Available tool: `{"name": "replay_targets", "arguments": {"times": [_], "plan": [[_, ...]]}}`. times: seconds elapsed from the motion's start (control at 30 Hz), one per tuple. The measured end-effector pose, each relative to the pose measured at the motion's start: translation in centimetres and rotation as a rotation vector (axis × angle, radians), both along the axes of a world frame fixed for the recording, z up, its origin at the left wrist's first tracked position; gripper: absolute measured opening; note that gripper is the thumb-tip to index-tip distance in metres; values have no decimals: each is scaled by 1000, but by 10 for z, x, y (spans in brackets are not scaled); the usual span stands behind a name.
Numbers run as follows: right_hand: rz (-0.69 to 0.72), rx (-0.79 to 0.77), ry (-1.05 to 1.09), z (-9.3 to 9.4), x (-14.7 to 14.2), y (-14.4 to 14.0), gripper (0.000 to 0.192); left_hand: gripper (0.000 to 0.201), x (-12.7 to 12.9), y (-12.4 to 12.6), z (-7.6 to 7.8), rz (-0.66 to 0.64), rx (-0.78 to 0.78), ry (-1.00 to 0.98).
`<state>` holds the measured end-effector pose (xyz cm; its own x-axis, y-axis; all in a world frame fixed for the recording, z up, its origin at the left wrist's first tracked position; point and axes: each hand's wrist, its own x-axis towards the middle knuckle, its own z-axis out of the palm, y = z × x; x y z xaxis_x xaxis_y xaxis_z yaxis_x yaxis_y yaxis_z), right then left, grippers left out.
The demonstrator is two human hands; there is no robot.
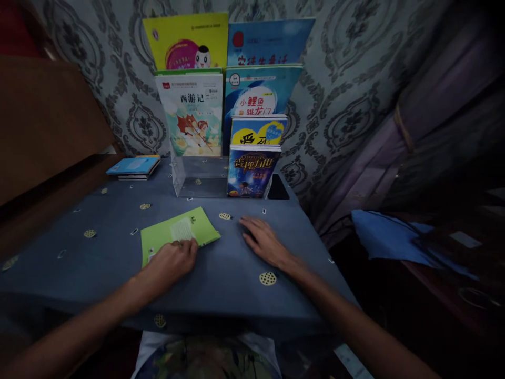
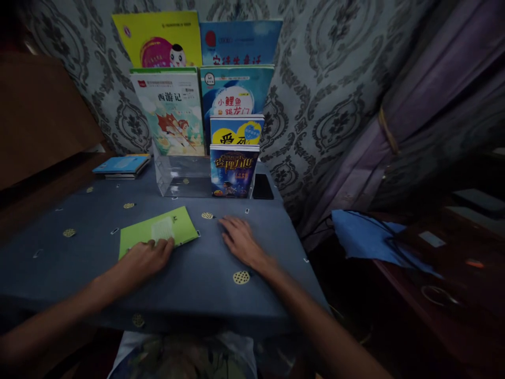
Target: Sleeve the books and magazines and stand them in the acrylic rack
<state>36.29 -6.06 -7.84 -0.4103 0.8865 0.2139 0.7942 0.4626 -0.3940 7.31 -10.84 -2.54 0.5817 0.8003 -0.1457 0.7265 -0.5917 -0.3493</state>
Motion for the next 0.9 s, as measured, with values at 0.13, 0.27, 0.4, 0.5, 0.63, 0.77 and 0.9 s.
{"name": "replay_targets", "arguments": {"times": [0.13,0.27,0.4,0.5,0.63,0.77,0.9], "plan": [[205,-32,146,4,-22,-2,63,48,12,-11,14,-69,-90,-92],[283,-93,332,3,-35,13,58,30,9,-11,41,-68,-183,-383],[263,-252,668,2,-44,29,35,34,-6,2,60,-31,-286,-798],[207,-450,928,4,-50,35,40,38,-17,14,65,67,-337,-1094],[127,-594,1211,8,-59,38,48,43,-23,28,65,271,-507,-1492],[78,-660,1394,13,-67,42,53,52,-21,42,55,533,-639,-1832],[43,-626,1458,17,-70,49,55,43,-22,58,30,682,-668,-2019]]}}
